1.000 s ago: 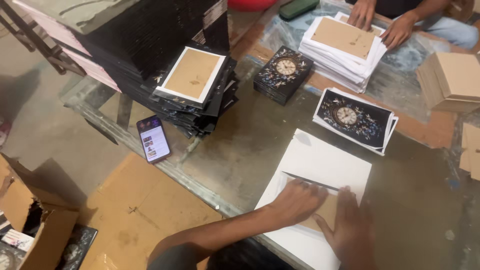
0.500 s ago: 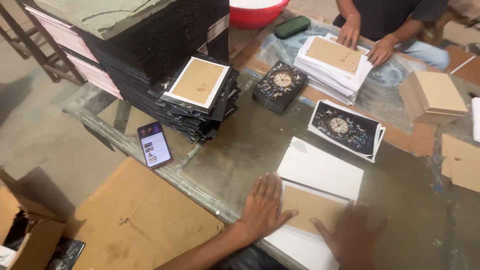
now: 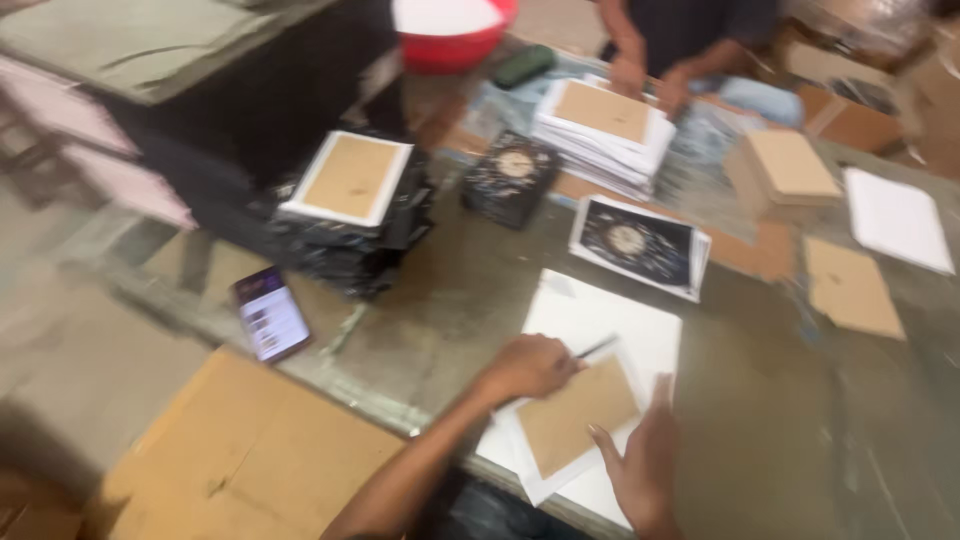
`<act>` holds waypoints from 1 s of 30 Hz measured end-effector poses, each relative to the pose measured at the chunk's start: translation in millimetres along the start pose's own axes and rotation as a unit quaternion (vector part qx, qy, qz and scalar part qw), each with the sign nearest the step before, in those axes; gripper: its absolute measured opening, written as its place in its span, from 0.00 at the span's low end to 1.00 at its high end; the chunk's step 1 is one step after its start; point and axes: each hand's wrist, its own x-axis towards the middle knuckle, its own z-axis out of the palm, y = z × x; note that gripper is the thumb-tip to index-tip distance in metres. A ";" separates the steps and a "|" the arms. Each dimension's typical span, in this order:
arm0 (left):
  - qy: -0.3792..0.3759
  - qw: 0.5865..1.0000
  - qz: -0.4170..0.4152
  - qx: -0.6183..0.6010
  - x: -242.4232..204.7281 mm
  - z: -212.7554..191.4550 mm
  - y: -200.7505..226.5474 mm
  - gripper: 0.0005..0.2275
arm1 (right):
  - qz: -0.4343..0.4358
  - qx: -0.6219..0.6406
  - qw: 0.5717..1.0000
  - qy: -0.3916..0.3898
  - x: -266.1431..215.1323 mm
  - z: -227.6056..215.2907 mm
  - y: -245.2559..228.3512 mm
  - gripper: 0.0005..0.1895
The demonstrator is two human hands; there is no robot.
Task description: The person assembles decorative cards by placing a smaller card with a clock design onto a larger white backing sheet. They smooth the card down and then move the completed assembly to a stack on the left.
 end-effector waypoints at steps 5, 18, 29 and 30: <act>-0.093 0.966 0.069 -0.233 -10.4 -12.9 -23.2 0.20 | 0.344 0.568 0.747 -0.038 -17.9 -23.1 14.5 0.38; -0.324 0.892 0.290 -0.119 32.5 -65.1 55.3 0.36 | -0.018 -0.065 0.916 -0.396 86.1 -93.1 -3.2 0.18; -0.018 0.987 0.154 0.048 18.8 -3.0 22.9 0.16 | -0.022 -0.079 0.980 -0.181 63.0 -35.7 63.3 0.18; -0.034 0.996 0.072 -0.043 23.3 5.6 23.2 0.14 | -0.033 -0.093 0.985 -0.140 54.0 -33.9 72.8 0.17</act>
